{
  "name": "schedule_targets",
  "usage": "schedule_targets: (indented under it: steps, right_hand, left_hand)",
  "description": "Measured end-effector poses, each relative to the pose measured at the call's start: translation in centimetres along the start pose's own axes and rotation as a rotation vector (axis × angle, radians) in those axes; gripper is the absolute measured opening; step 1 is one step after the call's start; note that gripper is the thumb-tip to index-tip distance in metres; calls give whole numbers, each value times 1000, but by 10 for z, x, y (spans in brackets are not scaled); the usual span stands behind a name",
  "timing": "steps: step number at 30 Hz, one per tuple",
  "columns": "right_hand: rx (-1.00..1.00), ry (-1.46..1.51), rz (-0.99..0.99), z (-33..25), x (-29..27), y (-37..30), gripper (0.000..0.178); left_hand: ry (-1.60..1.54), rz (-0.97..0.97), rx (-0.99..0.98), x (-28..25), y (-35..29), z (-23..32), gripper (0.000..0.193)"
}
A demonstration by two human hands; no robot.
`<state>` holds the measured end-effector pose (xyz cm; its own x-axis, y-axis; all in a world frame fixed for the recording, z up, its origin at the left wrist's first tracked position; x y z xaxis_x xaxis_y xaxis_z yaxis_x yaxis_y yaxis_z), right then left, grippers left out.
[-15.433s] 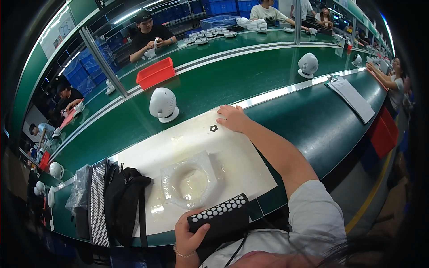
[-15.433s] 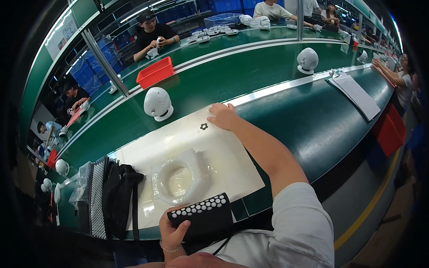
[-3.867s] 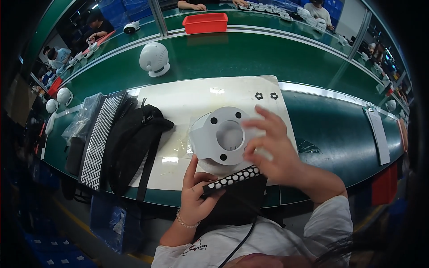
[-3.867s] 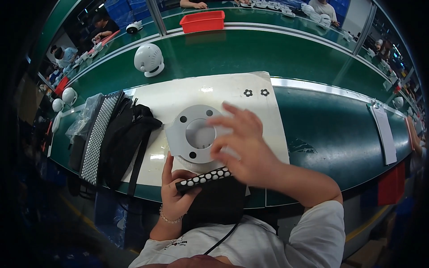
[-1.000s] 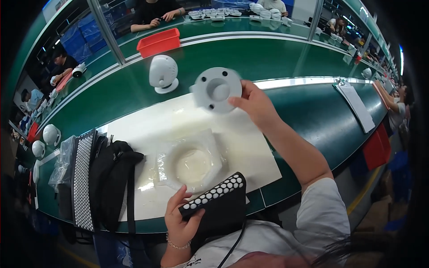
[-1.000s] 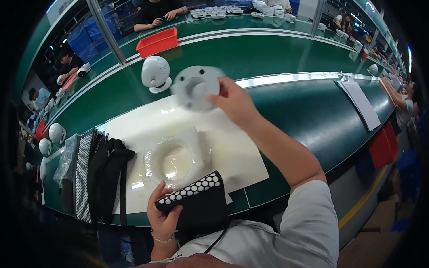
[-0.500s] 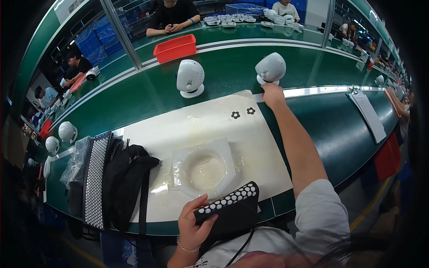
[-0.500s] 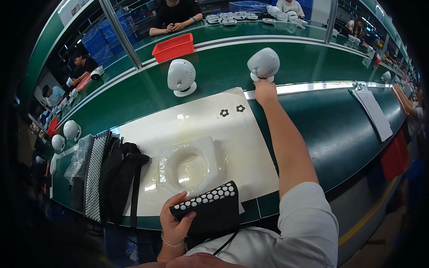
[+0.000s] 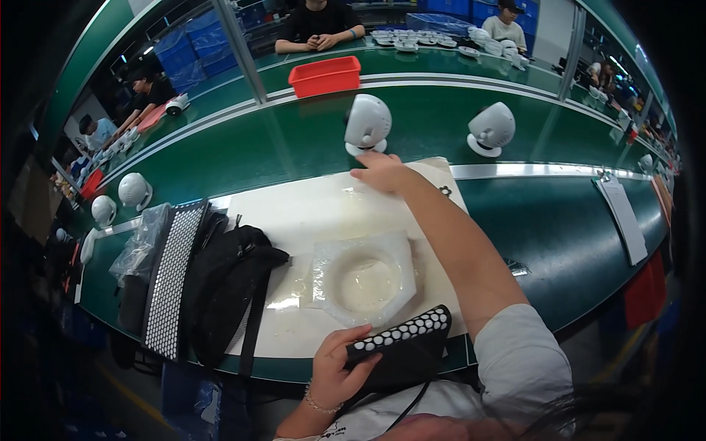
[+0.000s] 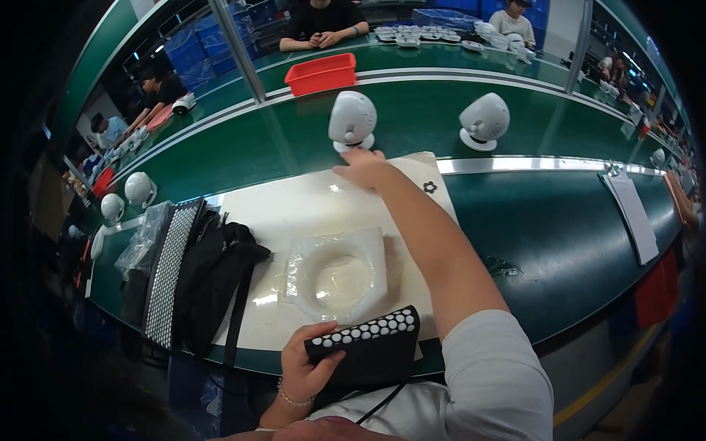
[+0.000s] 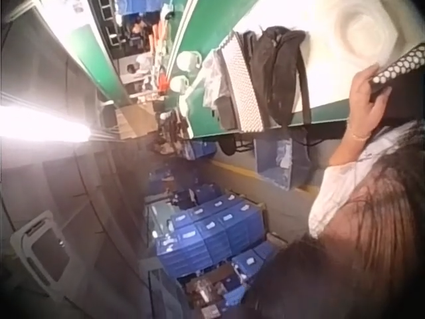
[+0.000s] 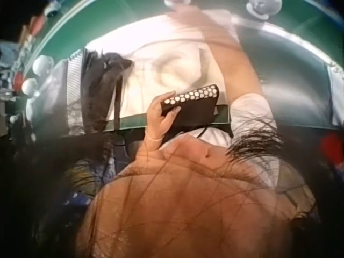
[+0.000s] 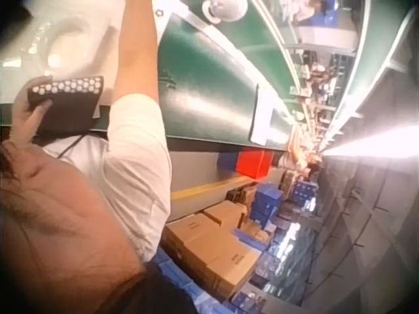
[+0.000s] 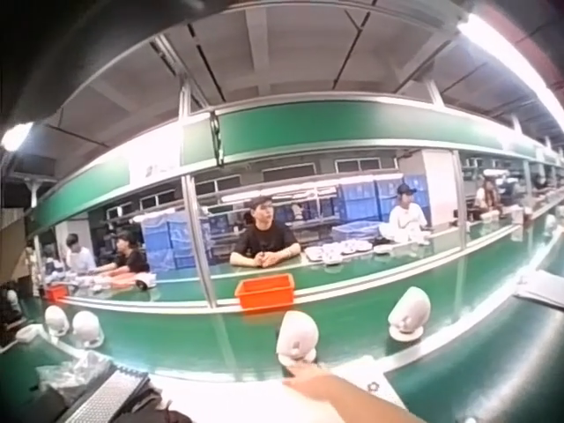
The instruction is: Assembling internal parts into a circular white plastic housing on a factory production line.
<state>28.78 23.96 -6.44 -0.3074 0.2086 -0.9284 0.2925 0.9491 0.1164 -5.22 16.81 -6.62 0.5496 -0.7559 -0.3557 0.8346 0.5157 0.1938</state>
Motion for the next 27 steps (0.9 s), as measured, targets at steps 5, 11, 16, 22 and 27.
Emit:
schedule_targets:
  steps: [5,11,16,22,27]
  right_hand:
    - [73,-207,239,7,16,12,60]
    - [-19,-239,681,-3,-15,-8,28]
    - [-29,430,767,-32,-61,-46,22]
    - [-139,1154,551,-104,-72,-113,28]
    - [5,1058,278,-113,-45,-149,26]
  left_hand:
    - [10,-21,13,-1,-2,0,30]
    - [-11,-18,-52,-3,-1,5,34]
    - [-72,3,-62,0,0,1,33]
    - [-106,13,-66,-1,-4,-4,32]
    - [-107,25,-53,-1,-3,0,30]
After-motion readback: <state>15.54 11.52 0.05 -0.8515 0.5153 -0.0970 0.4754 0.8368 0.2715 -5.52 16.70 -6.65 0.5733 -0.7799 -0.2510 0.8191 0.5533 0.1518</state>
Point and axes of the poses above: each hand's wrist, its own y-axis towards the middle knuckle, its own x-axis out of the palm, z = x × y, the point moved 3 cm from there along y, towards the middle knuckle, and after that the axes turned 15 degrees about -x, right-handed, at the moved point
